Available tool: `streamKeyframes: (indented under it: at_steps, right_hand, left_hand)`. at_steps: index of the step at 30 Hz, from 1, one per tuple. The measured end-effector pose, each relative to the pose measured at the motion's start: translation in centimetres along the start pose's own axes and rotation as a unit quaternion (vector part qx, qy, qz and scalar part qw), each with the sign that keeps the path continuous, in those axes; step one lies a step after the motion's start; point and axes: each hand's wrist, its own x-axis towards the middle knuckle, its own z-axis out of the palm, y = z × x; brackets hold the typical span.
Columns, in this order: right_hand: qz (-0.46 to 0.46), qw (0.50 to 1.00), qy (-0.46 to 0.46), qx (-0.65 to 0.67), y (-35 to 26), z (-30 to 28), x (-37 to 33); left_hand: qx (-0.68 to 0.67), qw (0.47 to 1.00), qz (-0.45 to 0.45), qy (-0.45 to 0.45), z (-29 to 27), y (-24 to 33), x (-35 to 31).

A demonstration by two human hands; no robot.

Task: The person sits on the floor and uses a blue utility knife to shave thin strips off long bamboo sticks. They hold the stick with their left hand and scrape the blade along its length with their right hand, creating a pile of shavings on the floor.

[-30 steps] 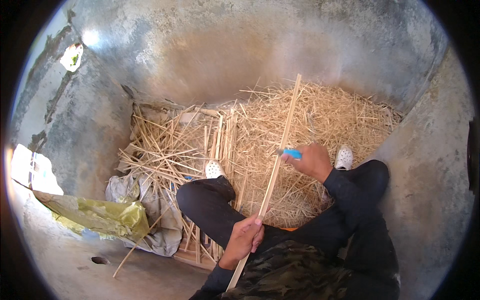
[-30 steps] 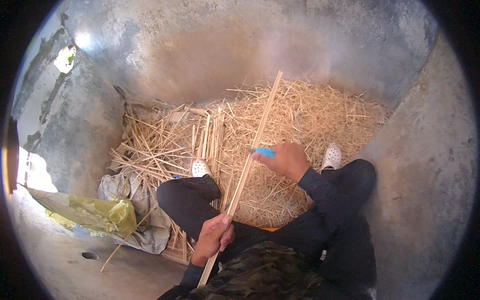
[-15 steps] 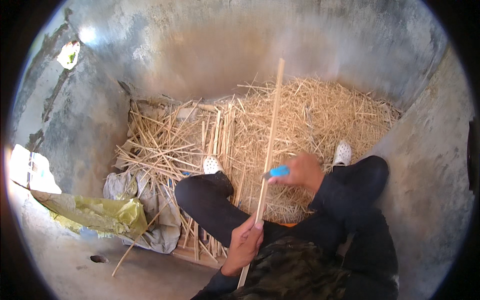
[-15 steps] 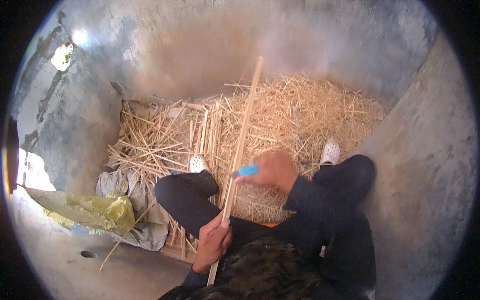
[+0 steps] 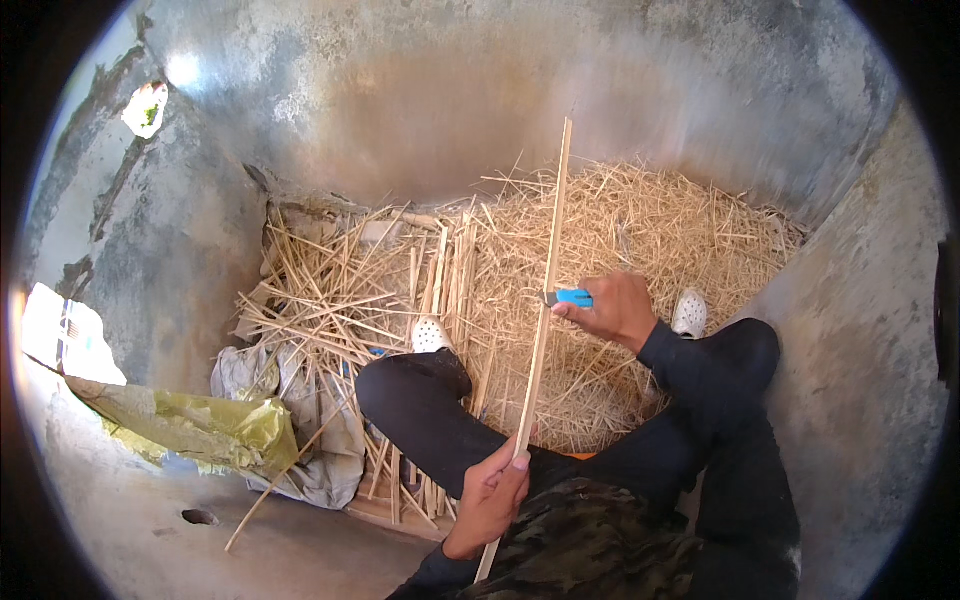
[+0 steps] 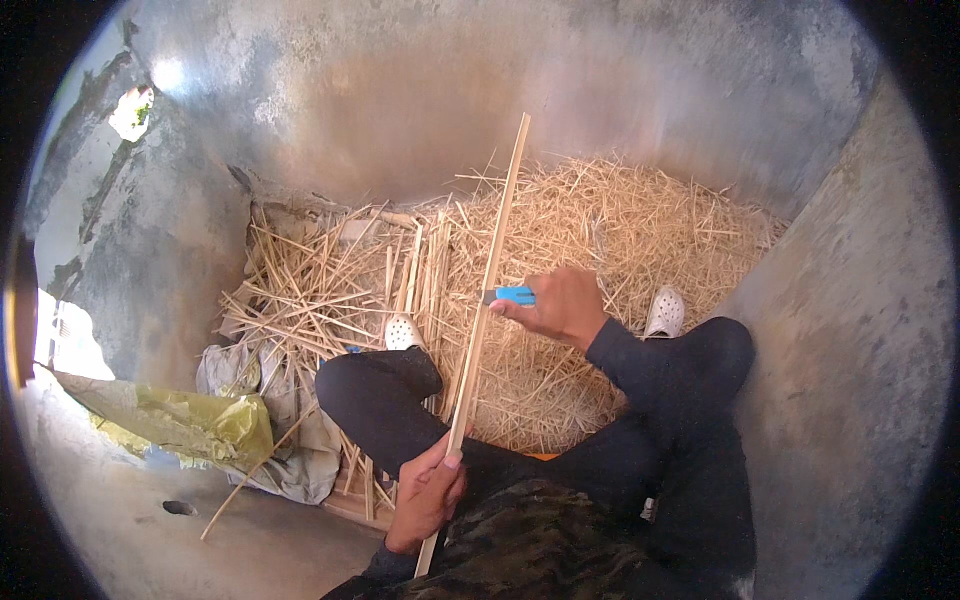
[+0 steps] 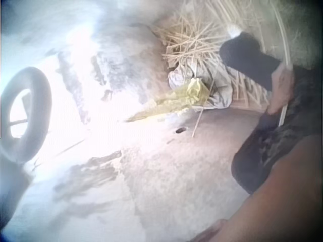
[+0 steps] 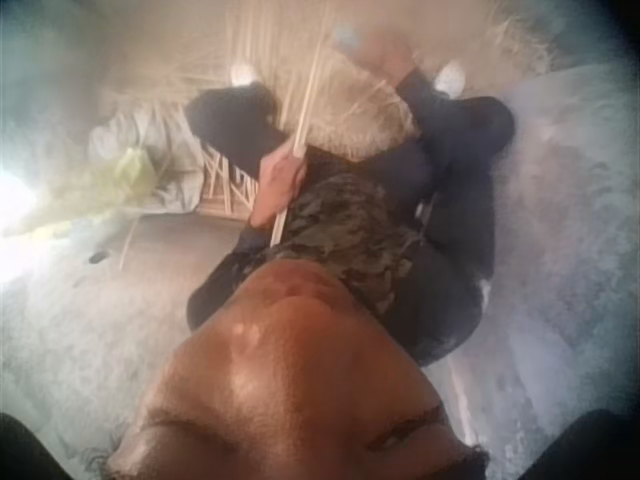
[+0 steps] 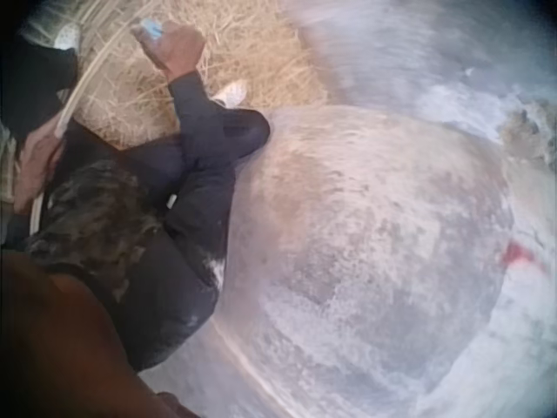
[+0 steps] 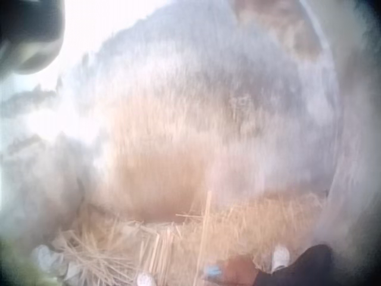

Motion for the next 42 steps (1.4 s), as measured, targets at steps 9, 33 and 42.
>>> streamKeyframes:
  at_steps: [9,33,42]
  right_hand:
    - [0.171,0.979,0.103,-0.046,9.3,0.9,3.7]
    - [0.001,0.99,-0.137,0.034,-2.9,-2.2,-5.9]
    - [0.06,0.991,-0.11,0.042,-0.2,-0.2,-3.1]
  left_hand:
    - [0.043,0.997,-0.027,-0.052,1.2,-0.2,-0.8]
    - [0.015,0.999,0.0,-0.044,1.8,0.1,3.4]
    - [-0.032,0.996,-0.016,-0.082,0.6,-0.3,2.5]
